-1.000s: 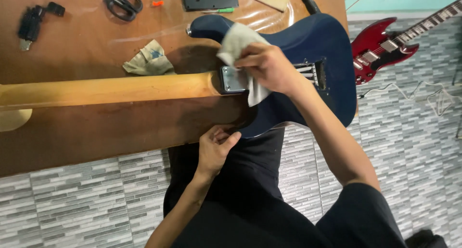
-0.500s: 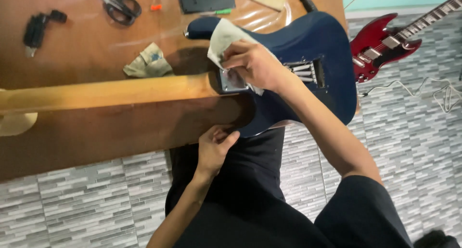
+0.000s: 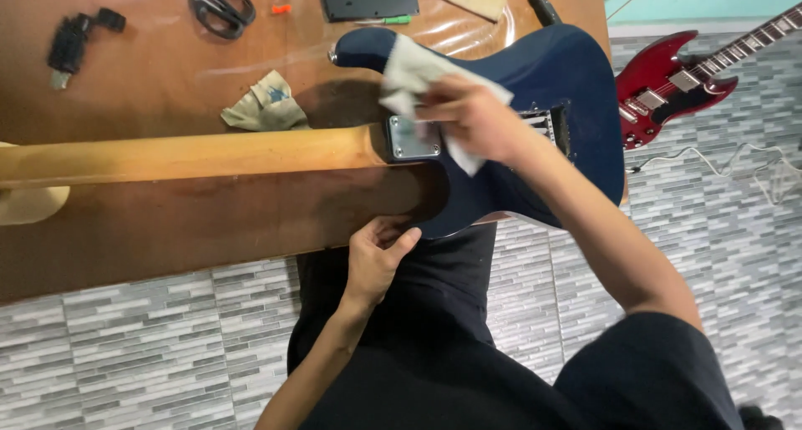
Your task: Cleaning and polishing the body and neck of an electric guitar using a cloth and cleaning solution.
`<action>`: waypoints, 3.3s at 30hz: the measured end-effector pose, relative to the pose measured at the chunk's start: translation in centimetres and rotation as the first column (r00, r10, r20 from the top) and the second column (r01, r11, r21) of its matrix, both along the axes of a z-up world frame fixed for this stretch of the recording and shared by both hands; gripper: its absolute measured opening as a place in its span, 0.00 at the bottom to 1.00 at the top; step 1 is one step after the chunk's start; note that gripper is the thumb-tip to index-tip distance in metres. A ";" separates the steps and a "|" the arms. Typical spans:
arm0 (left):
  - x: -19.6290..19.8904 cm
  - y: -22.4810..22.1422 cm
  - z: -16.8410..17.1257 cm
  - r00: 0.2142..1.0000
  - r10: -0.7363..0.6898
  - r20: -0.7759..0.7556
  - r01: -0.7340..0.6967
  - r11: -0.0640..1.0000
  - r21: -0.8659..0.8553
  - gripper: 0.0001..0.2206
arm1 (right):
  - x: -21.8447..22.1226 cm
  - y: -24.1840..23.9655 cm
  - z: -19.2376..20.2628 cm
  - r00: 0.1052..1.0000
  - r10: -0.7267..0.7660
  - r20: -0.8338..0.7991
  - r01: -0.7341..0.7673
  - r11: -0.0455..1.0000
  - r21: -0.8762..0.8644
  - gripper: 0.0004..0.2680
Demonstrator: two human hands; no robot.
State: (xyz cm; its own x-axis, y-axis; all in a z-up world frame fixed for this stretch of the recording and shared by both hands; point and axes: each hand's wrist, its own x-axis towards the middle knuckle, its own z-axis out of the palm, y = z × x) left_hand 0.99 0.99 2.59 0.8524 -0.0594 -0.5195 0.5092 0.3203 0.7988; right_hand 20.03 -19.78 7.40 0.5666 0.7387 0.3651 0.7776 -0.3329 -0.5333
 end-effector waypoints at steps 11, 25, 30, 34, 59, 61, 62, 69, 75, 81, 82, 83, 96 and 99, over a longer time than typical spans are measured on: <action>0.0 0.0 -1.8 0.998 -0.033 0.053 0.030 0.998 0.051 0.18 | -0.3 2.9 0.7 0.995 -0.090 -0.035 0.092 0.995 0.048 0.09; 0.2 0.2 0.3 0.999 -0.031 0.028 0.029 0.997 0.070 0.20 | -0.1 1.2 2.1 0.953 -0.217 -0.210 0.190 0.971 -0.142 0.04; 0.4 0.3 1.8 0.998 -0.059 -0.038 0.062 0.995 0.084 0.15 | 0.0 5.8 3.9 0.996 -0.068 -0.064 0.050 0.967 -0.248 0.04; 0.3 0.5 1.1 0.998 -0.057 -0.017 0.058 0.993 0.104 0.16 | -0.4 2.1 2.4 0.973 -0.192 -0.128 0.126 0.908 -0.399 0.07; -0.4 0.1 -0.8 0.999 -0.035 0.012 0.036 0.999 -0.037 0.21 | -4.1 -0.5 0.5 0.930 -0.364 0.042 0.366 0.926 -0.096 0.05; -0.3 0.4 -0.8 1.000 -0.027 -0.006 0.027 0.997 -0.070 0.21 | -7.0 -2.0 -0.7 0.912 -0.400 0.087 0.405 0.913 -0.056 0.07; -0.2 0.4 -1.0 1.000 -0.025 0.011 0.025 0.997 -0.074 0.21 | -8.8 -3.5 -2.4 0.898 -0.424 0.122 0.433 0.899 -0.065 0.07; -1.1 -1.0 -6.2 0.998 -0.037 0.047 0.036 0.999 0.009 0.14 | -8.8 2.9 -0.3 0.904 -0.410 0.119 0.393 0.908 0.146 0.10; -1.0 -0.6 -3.2 0.998 -0.013 0.058 0.006 0.993 0.120 0.15 | -6.8 5.4 0.1 0.964 -0.206 0.170 0.185 0.974 0.131 0.08; -1.5 -1.0 -6.1 0.999 -0.025 -0.043 0.026 0.999 0.022 0.18 | -6.1 7.5 4.0 0.968 -0.127 0.218 0.093 0.982 0.162 0.07; -1.0 -0.6 -4.7 0.999 -0.025 -0.044 0.026 0.999 0.023 0.18 | -6.2 7.0 3.4 0.968 -0.127 0.218 0.092 0.982 0.162 0.07; -0.4 -0.1 -3.2 0.999 -0.033 0.002 0.033 0.997 0.065 0.17 | -6.4 6.5 2.8 0.966 -0.111 0.233 0.084 0.989 0.121 0.05; -0.1 0.4 -0.2 0.998 -0.026 0.053 0.029 0.997 -0.067 0.21 | -10.0 -1.7 -0.2 0.913 -0.319 0.254 0.402 0.811 -0.425 0.21; -0.4 0.1 -1.3 0.999 -0.043 0.029 0.045 0.996 -0.072 0.22 | -16.9 -2.6 0.1 0.913 -0.384 0.138 0.405 0.814 -0.415 0.22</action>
State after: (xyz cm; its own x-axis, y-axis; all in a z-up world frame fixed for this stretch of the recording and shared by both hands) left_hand 0.63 1.06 1.26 0.8618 -0.1336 -0.4893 0.5025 0.3560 0.7879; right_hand 3.18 -22.35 7.53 0.8339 0.5429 0.0995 0.5499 -0.8017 -0.2343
